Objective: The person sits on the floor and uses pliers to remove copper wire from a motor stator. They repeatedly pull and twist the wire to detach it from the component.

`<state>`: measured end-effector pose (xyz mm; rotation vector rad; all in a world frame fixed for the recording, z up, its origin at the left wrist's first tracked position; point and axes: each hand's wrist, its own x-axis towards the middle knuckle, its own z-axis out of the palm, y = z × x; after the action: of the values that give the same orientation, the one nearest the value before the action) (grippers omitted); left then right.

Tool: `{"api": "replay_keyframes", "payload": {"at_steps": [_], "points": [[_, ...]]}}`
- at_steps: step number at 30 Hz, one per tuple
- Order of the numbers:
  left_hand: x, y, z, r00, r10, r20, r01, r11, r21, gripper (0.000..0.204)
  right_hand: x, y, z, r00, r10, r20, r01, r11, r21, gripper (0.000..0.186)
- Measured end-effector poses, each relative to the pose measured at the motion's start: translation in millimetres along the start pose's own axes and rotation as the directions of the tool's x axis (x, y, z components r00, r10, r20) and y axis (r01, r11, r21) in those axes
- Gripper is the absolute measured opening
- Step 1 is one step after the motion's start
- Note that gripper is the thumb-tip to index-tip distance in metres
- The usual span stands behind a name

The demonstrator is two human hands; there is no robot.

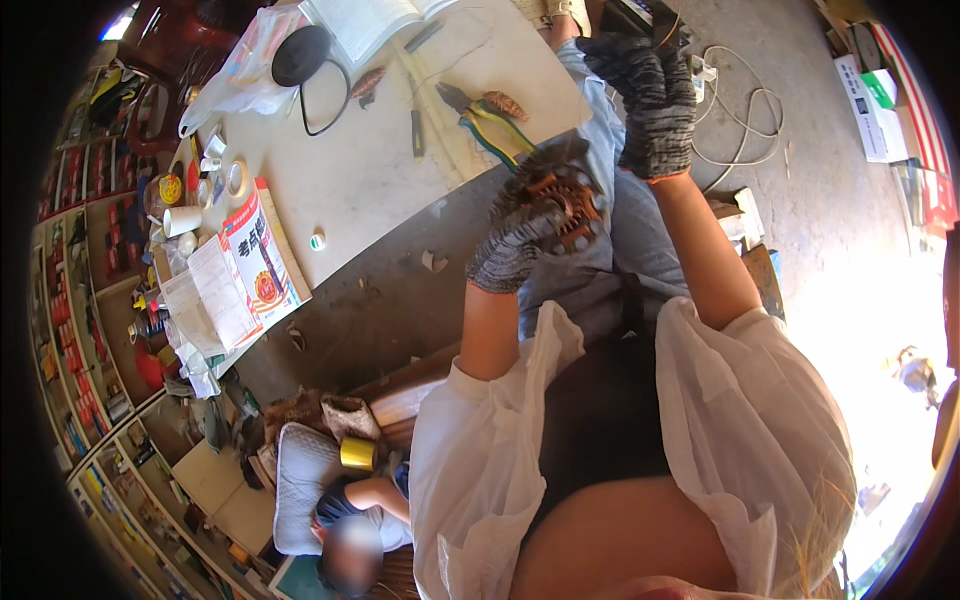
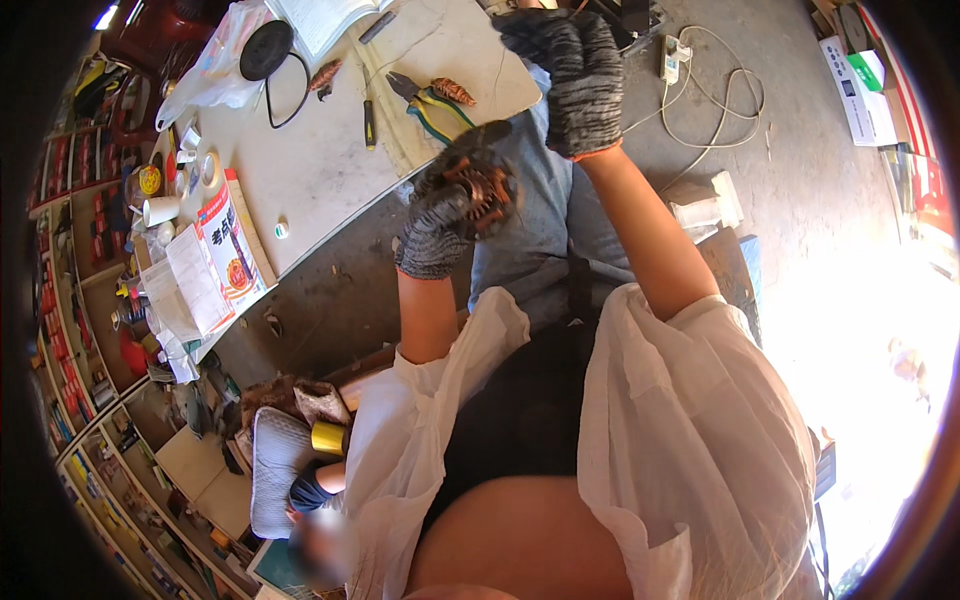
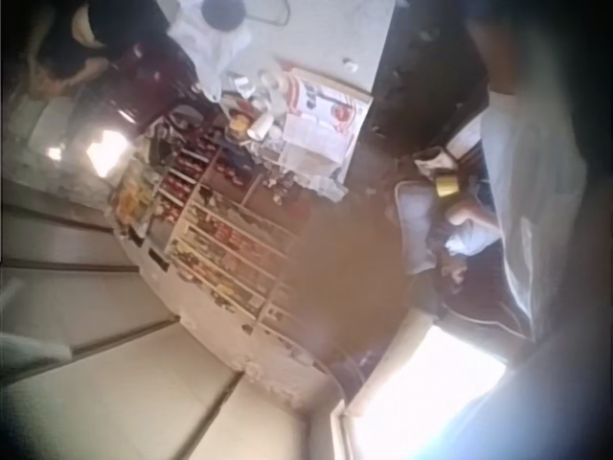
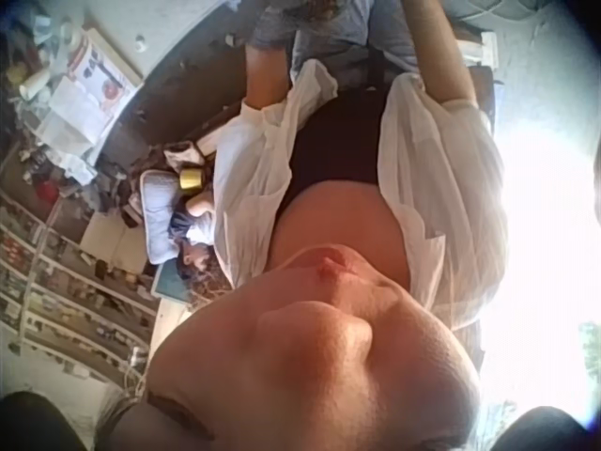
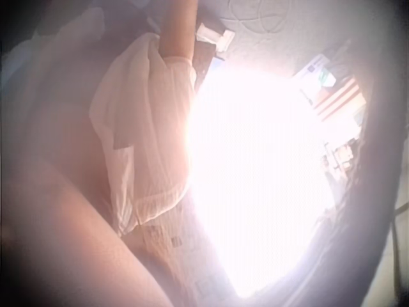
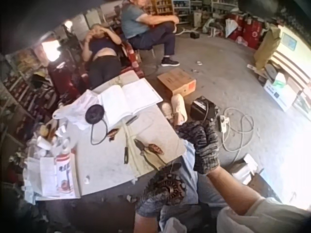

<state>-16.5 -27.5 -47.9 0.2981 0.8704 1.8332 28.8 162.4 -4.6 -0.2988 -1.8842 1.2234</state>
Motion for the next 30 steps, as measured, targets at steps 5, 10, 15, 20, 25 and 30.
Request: {"api": "replay_keyframes", "payload": {"at_steps": [5,10,15,20,25,30], "points": [[16.0,10.8,-8.9,0.996,0.071,-0.045,-0.078,0.980,-0.184,0.063,-14.8,43.7,-18.7,0.941,0.337,-0.024,-0.333,0.937,0.106,0.018],[13.1,7.5,-16.4,0.973,0.041,-0.227,-0.113,0.942,-0.317,0.055,-31.8,72.5,-23.4,0.664,0.739,0.116,-0.491,0.314,0.812,0.015],[23.7,3.8,-39.4,0.971,0.106,-0.216,-0.122,0.991,-0.060,0.037,-35.8,105.8,-54.9,0.630,0.712,0.310,-0.426,-0.016,0.905,0.017],[37.6,-3.8,-85.7,0.937,0.123,-0.328,-0.106,0.992,0.067,0.030,-47.5,115.5,-63.7,0.793,0.598,0.117,-0.545,0.611,0.575,0.018],[49.1,13.7,-123.6,0.900,0.174,-0.400,-0.025,0.936,0.352,0.029,-50.8,106.5,-50.1,0.752,0.651,0.106,-0.535,0.509,0.674,0.020],[59.5,35.3,-138.4,0.919,0.299,-0.256,-0.049,0.732,0.680,0.029,-40.8,73.3,-24.4,0.914,0.398,0.078,-0.356,0.879,-0.319,0.024]]}}
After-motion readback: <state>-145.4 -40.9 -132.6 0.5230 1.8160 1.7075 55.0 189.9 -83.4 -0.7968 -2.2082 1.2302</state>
